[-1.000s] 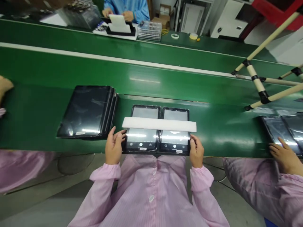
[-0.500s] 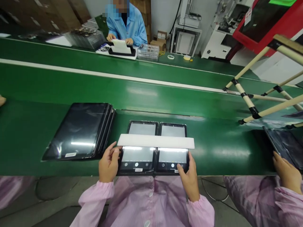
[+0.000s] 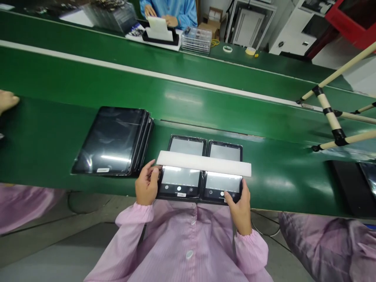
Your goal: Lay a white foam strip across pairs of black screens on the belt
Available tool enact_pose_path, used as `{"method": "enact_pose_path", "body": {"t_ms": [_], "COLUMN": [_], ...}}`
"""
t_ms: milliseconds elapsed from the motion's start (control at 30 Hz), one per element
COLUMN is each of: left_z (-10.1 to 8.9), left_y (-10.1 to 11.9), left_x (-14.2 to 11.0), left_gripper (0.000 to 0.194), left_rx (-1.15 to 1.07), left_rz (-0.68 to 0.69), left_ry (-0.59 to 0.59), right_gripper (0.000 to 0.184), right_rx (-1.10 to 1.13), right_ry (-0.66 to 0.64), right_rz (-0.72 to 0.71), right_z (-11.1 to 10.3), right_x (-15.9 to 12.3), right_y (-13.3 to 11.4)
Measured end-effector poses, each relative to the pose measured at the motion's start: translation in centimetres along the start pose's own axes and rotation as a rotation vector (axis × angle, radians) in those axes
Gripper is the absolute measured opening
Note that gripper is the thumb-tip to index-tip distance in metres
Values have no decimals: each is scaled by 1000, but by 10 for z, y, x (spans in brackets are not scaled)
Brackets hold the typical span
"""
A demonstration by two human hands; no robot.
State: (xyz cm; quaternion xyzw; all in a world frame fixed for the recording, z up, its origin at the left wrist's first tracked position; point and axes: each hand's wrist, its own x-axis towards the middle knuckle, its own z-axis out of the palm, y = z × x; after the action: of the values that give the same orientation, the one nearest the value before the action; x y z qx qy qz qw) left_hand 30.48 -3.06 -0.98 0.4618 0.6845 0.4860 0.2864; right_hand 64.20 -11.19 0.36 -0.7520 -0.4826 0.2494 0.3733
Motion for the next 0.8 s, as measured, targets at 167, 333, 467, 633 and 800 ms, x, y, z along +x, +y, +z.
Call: {"method": "enact_pose_path", "body": {"t_ms": [167, 333, 467, 633, 800], "left_z": [1, 0, -4, -6, 4], "left_y": [3, 2, 2, 17, 34], "left_x": [-1, 1, -17, -64, -83], "left_gripper": [56, 55, 51, 39, 39], "left_rx": [-14, -76, -84, 130, 259], "left_rz": [-5, -14, 87, 461, 715], "left_ry": [0, 5, 107, -50, -290], "right_gripper": [76, 73, 74, 77, 82], "right_rx": [215, 278, 291, 258, 269], "right_ry": [-90, -125, -121, -109, -103], "right_rz": [64, 32, 33, 29, 43], "right_z": [-15, -21, -19, -19, -18], "right_x": [7, 10, 9, 9, 11], "right_y": [18, 25, 26, 28, 27]}}
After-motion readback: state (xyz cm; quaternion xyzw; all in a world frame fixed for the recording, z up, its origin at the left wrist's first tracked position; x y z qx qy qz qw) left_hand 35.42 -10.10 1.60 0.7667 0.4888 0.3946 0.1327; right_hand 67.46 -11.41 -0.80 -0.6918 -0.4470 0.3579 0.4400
